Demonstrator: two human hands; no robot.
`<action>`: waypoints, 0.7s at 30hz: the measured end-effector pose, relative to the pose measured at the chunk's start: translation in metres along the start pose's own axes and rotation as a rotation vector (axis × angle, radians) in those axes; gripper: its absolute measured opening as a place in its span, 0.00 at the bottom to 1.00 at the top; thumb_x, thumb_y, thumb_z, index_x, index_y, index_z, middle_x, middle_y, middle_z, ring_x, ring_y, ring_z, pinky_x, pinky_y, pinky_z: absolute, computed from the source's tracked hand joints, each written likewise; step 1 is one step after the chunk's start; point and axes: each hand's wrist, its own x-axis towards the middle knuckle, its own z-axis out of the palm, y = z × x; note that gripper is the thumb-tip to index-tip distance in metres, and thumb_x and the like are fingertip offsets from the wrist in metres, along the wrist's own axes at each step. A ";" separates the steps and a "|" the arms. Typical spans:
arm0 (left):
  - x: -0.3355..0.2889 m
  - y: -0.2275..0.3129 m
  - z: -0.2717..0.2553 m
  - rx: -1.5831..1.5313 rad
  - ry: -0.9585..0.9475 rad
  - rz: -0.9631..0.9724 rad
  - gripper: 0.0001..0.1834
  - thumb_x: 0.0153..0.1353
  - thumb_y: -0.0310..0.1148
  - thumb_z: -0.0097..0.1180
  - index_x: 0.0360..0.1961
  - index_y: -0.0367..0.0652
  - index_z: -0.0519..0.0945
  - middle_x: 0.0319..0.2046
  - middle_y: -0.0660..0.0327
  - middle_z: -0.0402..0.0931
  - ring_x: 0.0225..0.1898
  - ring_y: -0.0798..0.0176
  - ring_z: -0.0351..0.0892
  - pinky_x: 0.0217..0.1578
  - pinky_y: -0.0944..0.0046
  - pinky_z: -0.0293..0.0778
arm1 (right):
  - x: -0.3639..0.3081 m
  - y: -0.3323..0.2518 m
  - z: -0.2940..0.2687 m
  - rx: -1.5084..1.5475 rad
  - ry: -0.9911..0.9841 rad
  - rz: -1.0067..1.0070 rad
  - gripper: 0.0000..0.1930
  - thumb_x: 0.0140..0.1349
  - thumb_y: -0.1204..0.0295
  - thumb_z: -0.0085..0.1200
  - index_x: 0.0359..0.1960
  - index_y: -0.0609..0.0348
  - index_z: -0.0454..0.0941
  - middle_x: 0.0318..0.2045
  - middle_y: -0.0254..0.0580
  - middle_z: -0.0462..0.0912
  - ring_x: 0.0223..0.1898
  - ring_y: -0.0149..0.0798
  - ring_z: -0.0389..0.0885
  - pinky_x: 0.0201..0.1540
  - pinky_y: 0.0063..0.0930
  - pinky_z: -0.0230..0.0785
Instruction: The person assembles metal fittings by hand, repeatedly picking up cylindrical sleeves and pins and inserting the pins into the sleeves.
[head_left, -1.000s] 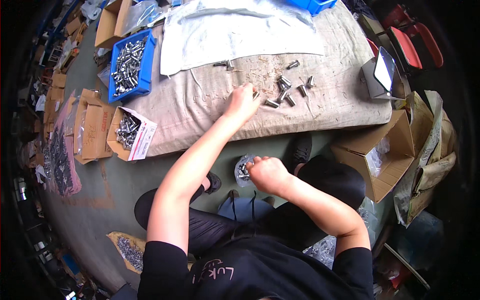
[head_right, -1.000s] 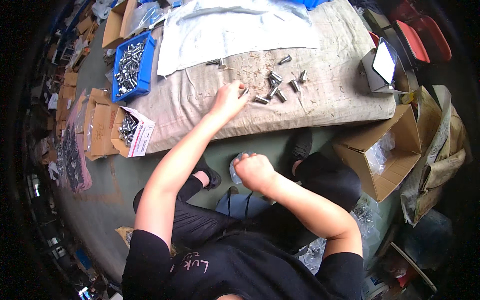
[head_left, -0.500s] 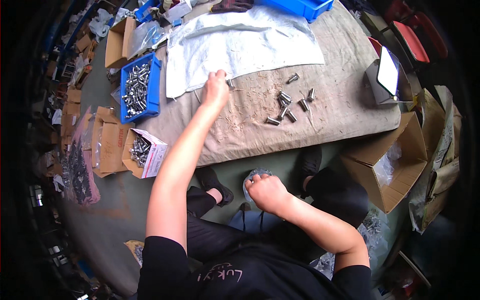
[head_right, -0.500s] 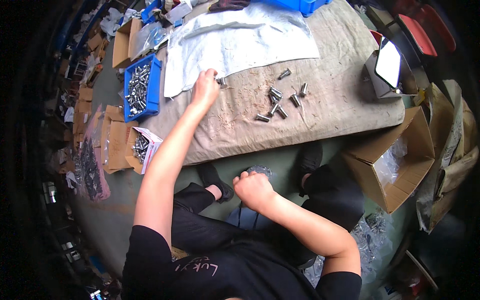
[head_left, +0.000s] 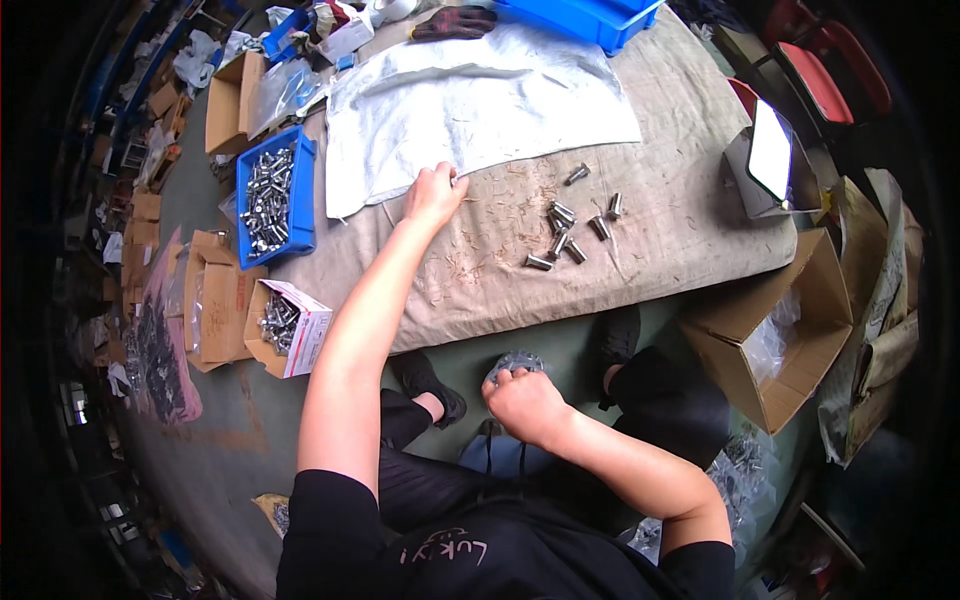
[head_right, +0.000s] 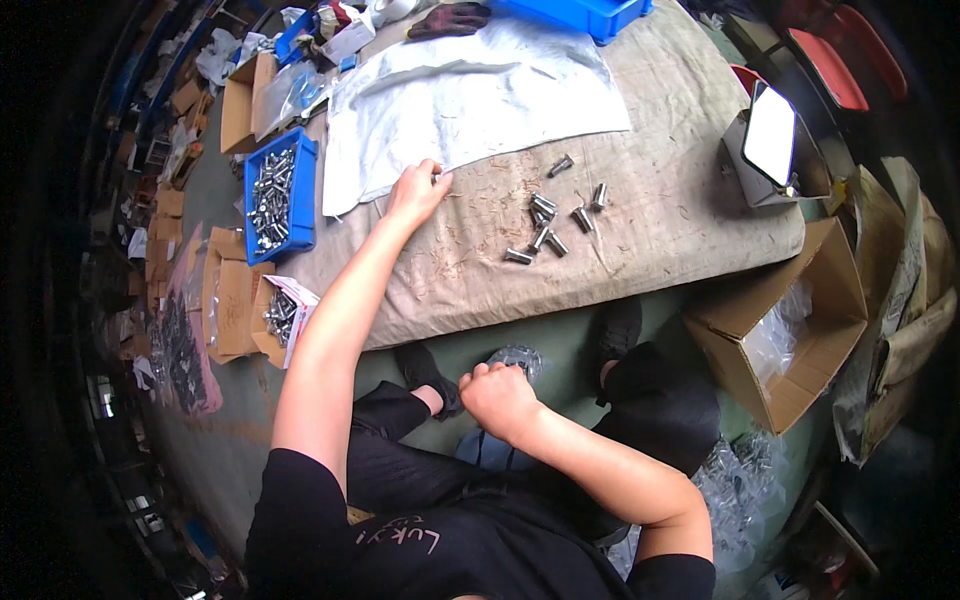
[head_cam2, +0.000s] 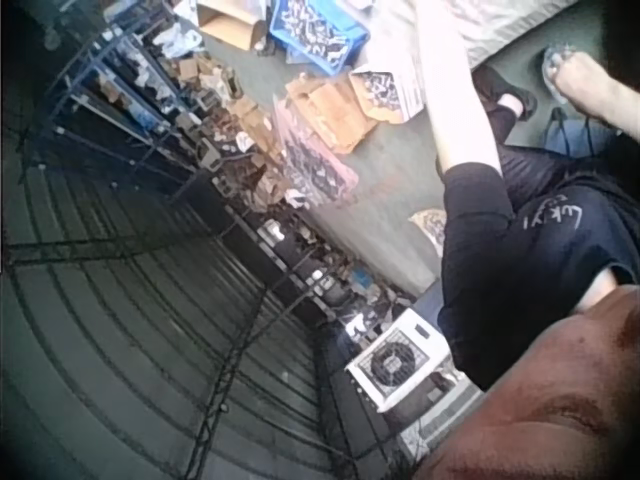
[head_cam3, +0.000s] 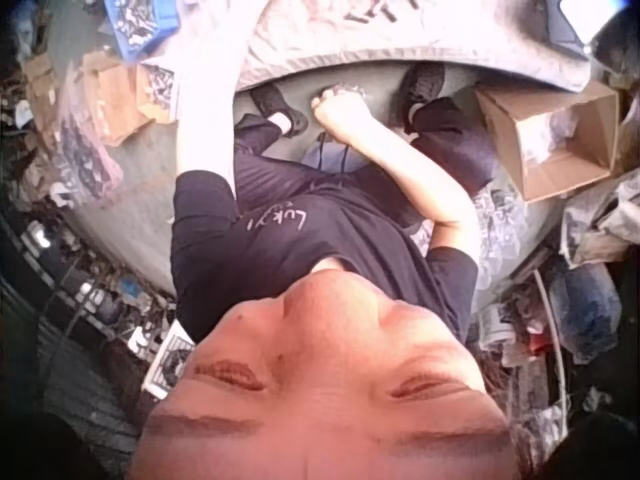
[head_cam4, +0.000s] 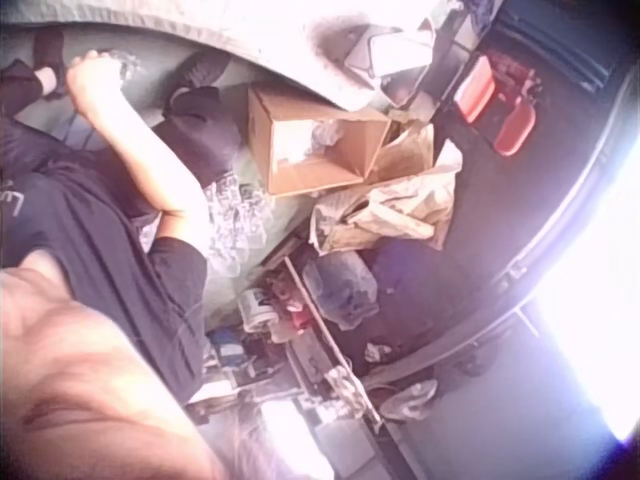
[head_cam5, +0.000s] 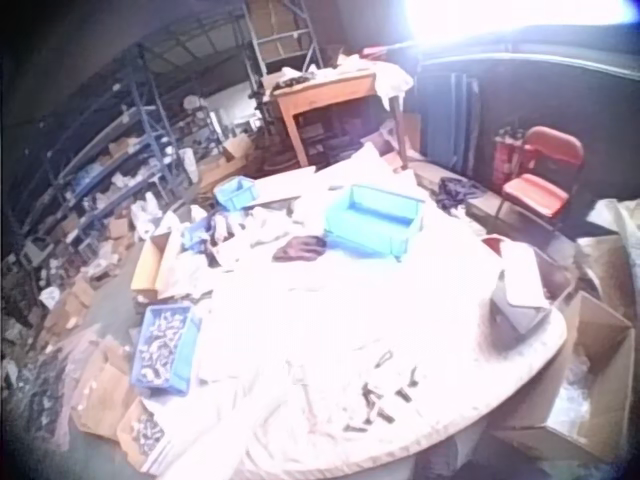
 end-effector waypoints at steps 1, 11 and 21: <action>-0.003 0.006 0.003 0.070 0.022 -0.009 0.16 0.51 0.37 0.51 0.41 0.41 0.74 0.36 0.43 0.74 0.39 0.45 0.76 0.41 0.54 0.72 | 0.000 0.000 0.001 0.003 -0.003 -0.002 0.09 0.47 0.72 0.52 0.32 0.60 0.76 0.29 0.44 0.78 0.33 0.42 0.80 0.30 0.34 0.74; 0.006 0.032 0.007 -0.070 0.014 -0.164 0.14 0.38 0.30 0.56 0.31 0.43 0.75 0.28 0.53 0.77 0.34 0.53 0.78 0.37 0.60 0.73 | 0.003 -0.001 0.001 0.027 -0.019 0.023 0.10 0.49 0.72 0.51 0.33 0.60 0.76 0.31 0.45 0.78 0.33 0.42 0.80 0.30 0.35 0.74; 0.024 0.151 0.047 -0.316 0.036 0.366 0.13 0.38 0.31 0.56 0.29 0.42 0.76 0.28 0.52 0.76 0.33 0.51 0.77 0.37 0.58 0.72 | 0.005 -0.009 0.006 0.062 0.018 0.018 0.09 0.48 0.72 0.50 0.31 0.61 0.75 0.27 0.45 0.78 0.30 0.42 0.80 0.28 0.33 0.74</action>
